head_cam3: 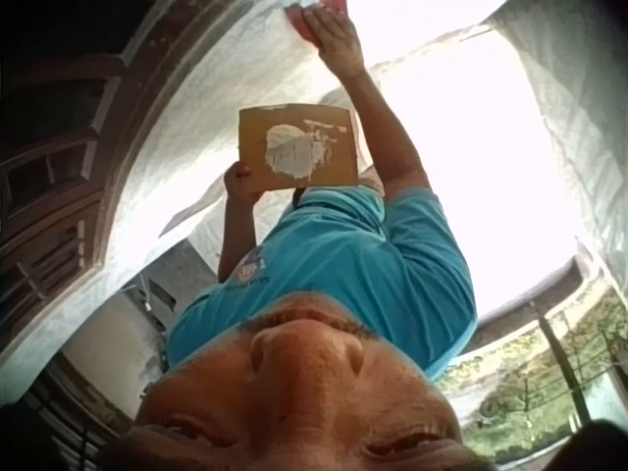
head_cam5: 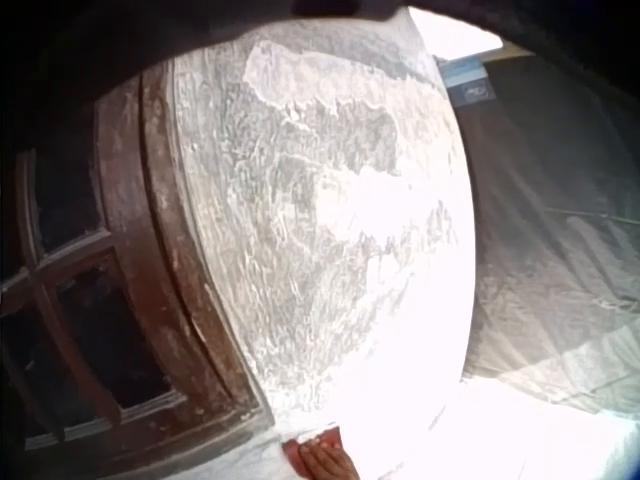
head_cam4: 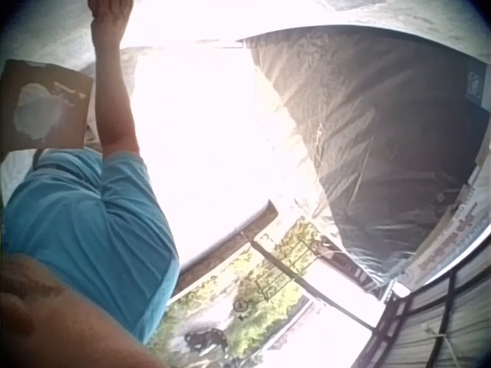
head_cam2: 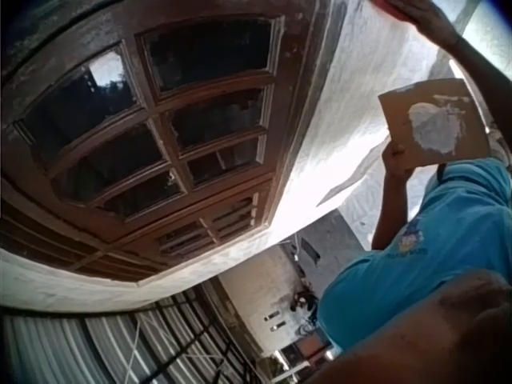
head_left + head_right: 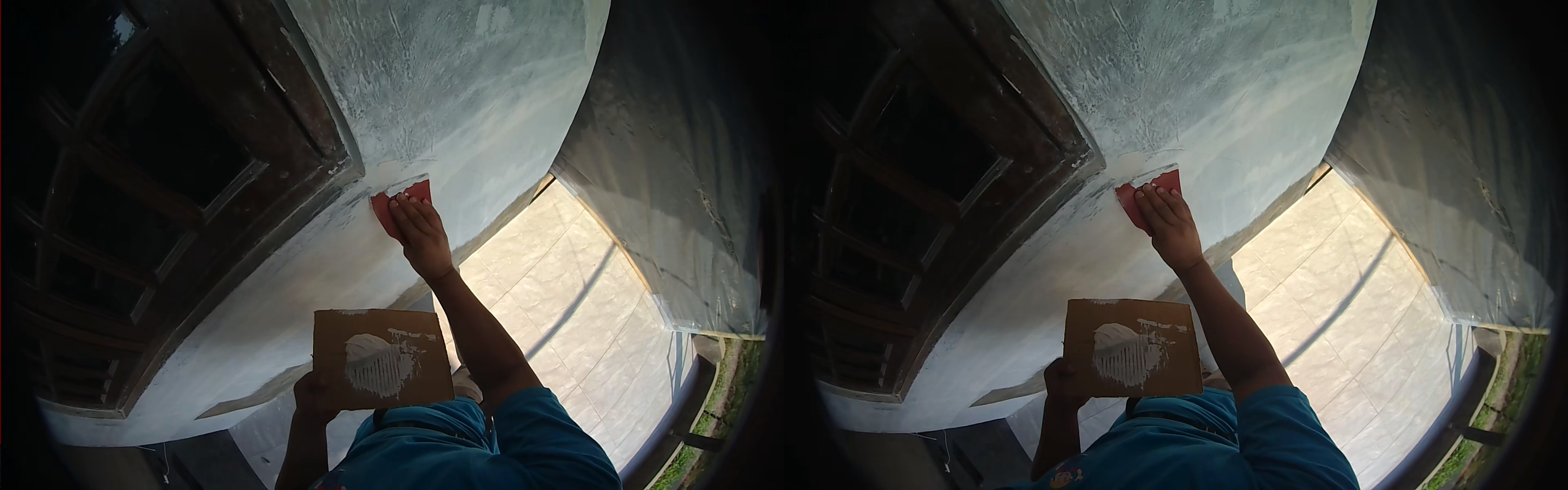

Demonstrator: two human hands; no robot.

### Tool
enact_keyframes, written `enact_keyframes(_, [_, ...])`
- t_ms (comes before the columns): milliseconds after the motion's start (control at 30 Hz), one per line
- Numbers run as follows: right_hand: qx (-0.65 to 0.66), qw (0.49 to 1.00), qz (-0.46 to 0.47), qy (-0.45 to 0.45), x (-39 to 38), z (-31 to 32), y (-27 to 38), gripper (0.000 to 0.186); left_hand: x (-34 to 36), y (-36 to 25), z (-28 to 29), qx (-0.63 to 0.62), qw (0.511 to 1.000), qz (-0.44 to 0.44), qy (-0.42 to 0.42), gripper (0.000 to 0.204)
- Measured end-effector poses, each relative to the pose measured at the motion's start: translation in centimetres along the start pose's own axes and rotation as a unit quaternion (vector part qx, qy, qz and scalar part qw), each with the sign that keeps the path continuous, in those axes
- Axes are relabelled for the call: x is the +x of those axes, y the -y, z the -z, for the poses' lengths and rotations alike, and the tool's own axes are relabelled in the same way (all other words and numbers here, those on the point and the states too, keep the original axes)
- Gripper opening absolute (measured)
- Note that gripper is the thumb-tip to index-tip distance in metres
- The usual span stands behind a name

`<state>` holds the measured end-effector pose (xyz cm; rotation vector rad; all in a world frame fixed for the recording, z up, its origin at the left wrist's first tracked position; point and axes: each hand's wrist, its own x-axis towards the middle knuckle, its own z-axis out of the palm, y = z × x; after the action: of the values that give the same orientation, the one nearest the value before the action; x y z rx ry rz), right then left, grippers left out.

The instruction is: Using a putty knife to apply and smooth wall filler or putty onto a concrete wall near a window frame.

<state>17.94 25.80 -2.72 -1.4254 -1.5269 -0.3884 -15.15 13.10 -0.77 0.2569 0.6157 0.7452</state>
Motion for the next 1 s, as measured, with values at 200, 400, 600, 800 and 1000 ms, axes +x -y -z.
enact_keyframes(200, [0.049, 0.998, -0.013, -0.025, -0.1, 2.8, 1.7, 0.053, -0.7, -0.1, 2.5, -0.001, 1.0, 0.001, 0.01, 0.064])
enact_keyframes(400, [0.015, 0.999, -0.024, -0.018, 2.2, 0.3, 1.1, 0.053, -0.7, 0.6, 2.2, -0.027, 0.999, 0.021, 0.007, 0.065])
enact_keyframes(600, [0.048, 0.997, -0.061, -0.012, -2.2, 1.4, 0.4, 0.052, -1.1, -0.2, 1.6, -0.006, 1.0, 0.0, -0.013, 0.064])
enact_keyframes(800, [-0.003, 0.999, -0.03, -0.03, 3.1, 0.9, 0.3, 0.058, -0.2, 0.4, 1.6, -0.024, 1.0, 0.018, 0.008, 0.062])
enact_keyframes(1000, [0.055, 0.993, -0.09, 0.054, -4.2, 1.1, 0.7, 0.052, -0.3, 0.0, 1.8, -0.032, 0.999, 0.02, 0.036, 0.062])
